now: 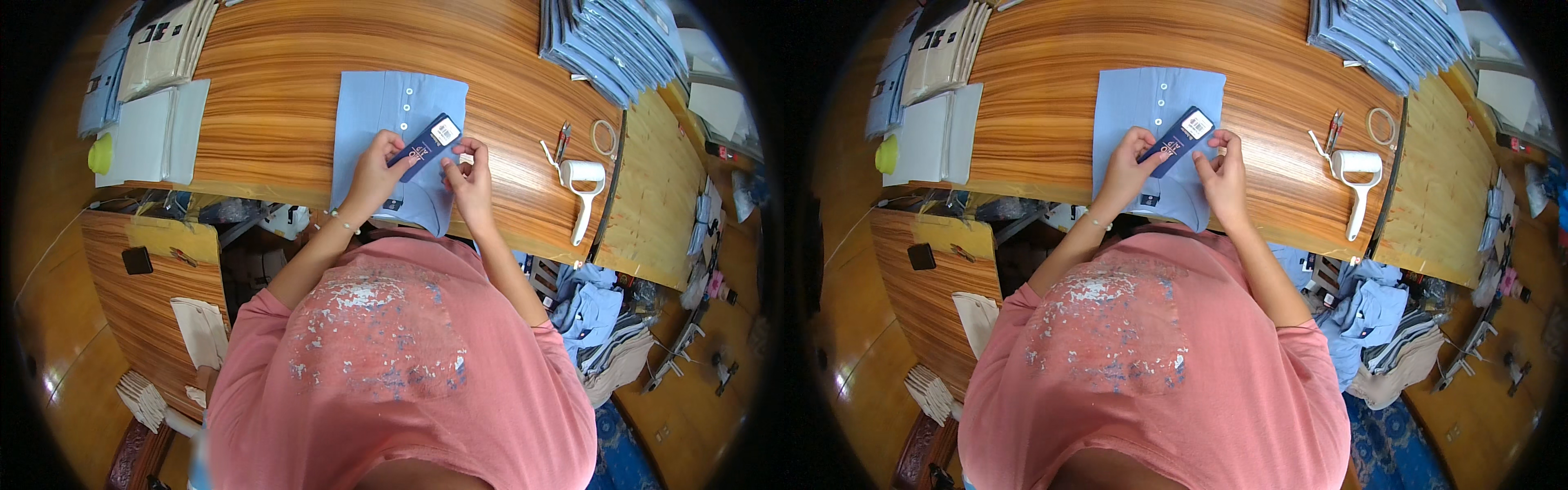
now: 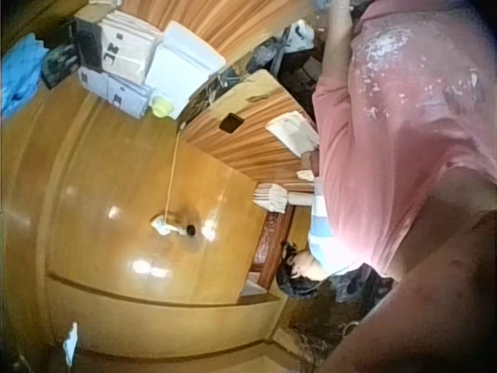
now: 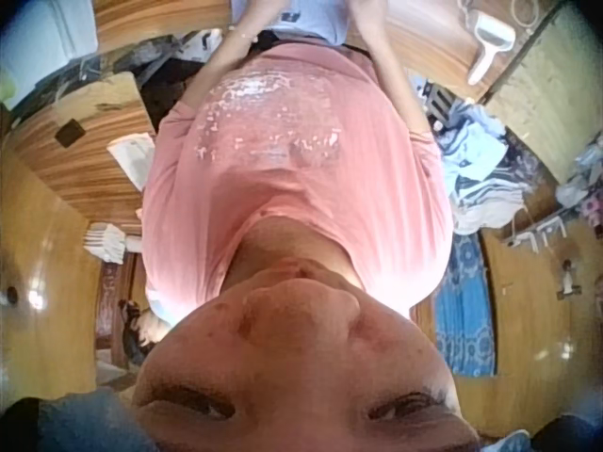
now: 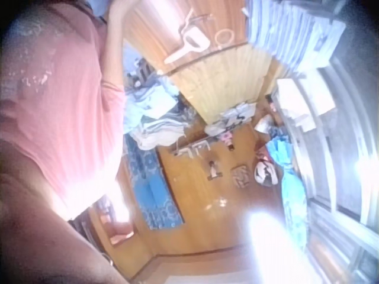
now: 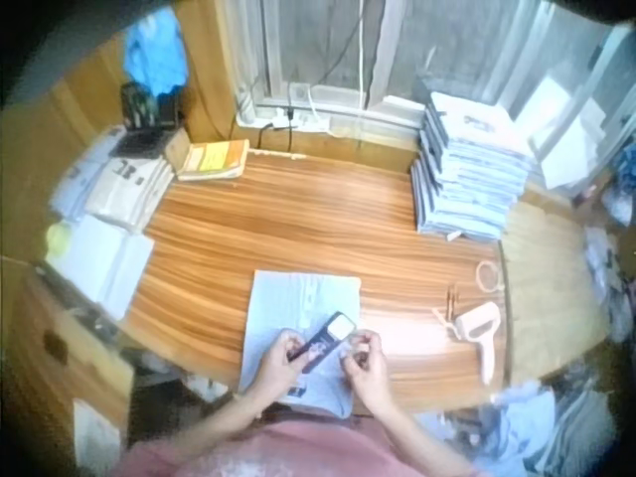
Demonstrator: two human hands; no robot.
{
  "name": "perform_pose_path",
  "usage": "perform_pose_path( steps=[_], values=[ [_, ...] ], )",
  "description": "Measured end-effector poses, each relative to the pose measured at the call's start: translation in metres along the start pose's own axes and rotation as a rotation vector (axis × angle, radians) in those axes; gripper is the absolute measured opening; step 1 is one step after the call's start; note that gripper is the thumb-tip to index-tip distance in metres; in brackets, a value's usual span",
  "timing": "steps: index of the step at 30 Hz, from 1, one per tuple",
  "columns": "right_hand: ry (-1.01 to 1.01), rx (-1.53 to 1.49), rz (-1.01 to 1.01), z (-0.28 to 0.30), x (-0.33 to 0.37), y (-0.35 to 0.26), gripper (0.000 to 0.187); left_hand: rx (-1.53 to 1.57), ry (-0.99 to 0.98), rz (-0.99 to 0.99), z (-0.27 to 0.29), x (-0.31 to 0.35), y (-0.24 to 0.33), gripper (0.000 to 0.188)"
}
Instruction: The person folds blue shirts on a wooden table. They use a cardboard template to guide the folds, place each shirt into a plastic bag, and then stack the bagged shirts on a growing pile.
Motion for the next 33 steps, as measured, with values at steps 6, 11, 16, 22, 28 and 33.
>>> perform_pose_path(
  steps=[6,11,16,22,28,33],
  values=[
    [-0.193,-0.209,-0.127,-0.025,-0.006,-0.007,0.045,0.261,0.008,0.113,0.002,0.006,0.0,0.035],
    [-0.123,0.062,0.012,-0.025,-0.022,0.006,0.038,-0.477,-0.124,-0.295,0.021,0.031,0.025,0.019],
    [-0.044,0.265,0.038,-0.029,-0.023,0.012,0.042,-0.794,-0.472,-0.571,0.017,0.062,0.008,0.017],
    [-0.016,0.393,0.063,-0.035,-0.019,0.006,0.045,-0.804,-0.564,-0.723,0.024,0.072,0.001,0.023],
    [0.083,0.453,0.131,-0.021,-0.014,-0.02,0.049,-0.652,-0.068,-0.697,0.155,0.027,0.052,0.016],
    [-0.119,0.357,0.273,-0.077,-0.022,-0.085,0.042,-0.879,0.925,-0.365,0.403,0.035,0.051,0.013]
  ],
)
Point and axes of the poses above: each hand's wrist, its own x-axis away from the middle knuckle, its own z-axis out of the back of the hand, y = z × x, the point moved 6 cm from there along -x, towards the middle knuckle, and after that the axes turned 4 degrees about x, right-handed, at the moved point
